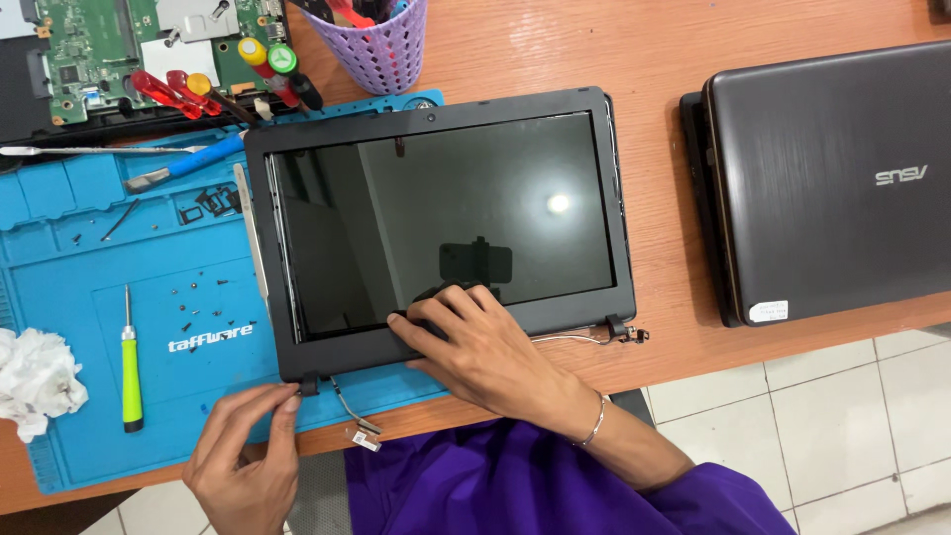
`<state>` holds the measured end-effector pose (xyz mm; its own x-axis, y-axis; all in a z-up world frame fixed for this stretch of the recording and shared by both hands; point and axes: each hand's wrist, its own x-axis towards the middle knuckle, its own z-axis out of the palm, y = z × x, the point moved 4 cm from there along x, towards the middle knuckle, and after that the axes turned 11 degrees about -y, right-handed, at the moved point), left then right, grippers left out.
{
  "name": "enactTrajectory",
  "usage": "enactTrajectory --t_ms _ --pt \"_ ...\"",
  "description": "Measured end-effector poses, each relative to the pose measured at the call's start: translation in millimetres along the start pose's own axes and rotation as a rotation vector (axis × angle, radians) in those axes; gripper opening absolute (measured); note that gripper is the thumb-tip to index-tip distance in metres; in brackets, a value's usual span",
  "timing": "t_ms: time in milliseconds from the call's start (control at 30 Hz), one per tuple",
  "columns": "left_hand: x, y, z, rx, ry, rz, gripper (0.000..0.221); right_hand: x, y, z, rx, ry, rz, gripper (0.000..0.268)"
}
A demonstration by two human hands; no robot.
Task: The person aligns and fits a black plastic bezel onto the screen assembly of a laptop by hand, pressing along the edges to secure it.
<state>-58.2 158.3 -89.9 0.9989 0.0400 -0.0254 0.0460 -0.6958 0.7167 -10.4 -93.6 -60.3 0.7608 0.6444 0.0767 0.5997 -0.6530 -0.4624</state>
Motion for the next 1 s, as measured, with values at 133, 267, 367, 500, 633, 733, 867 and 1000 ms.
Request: enactTrajectory --t_ms 133,267,367,500,633,733,867,1000 --pt "0 2 -1 0.007 0.006 0.042 0.013 -1 1 2 0.003 0.001 0.001 0.049" --pt "1 -3 0 -0.017 -0.031 -0.077 0.013 -2 1 4 0.013 0.015 0.009 0.049" --pt "1 -4 0 -0.014 -0.026 -0.073 0.012 -2 0 6 0.016 0.027 0.013 0.050" --pt "1 -1 -1 0.000 -0.015 -0.020 0.012 -2 -1 5 0.023 0.032 0.025 0.050" --pt "3 11 2 -0.083 0.027 0.108 0.012 -6 0 0 0.005 0.058 0.013 0.051" --pt "3 12 -2 -0.177 0.033 0.027 0.013 0 -3 -2 0.033 0.089 0.009 0.050" --pt "6 17 -6 -0.118 0.053 0.087 0.014 2 -9 -4 0.019 0.138 0.025 0.048" --pt "1 14 -5 -0.137 0.072 0.067 0.015 4 -13 -7 0.016 0.141 0.028 0.047"
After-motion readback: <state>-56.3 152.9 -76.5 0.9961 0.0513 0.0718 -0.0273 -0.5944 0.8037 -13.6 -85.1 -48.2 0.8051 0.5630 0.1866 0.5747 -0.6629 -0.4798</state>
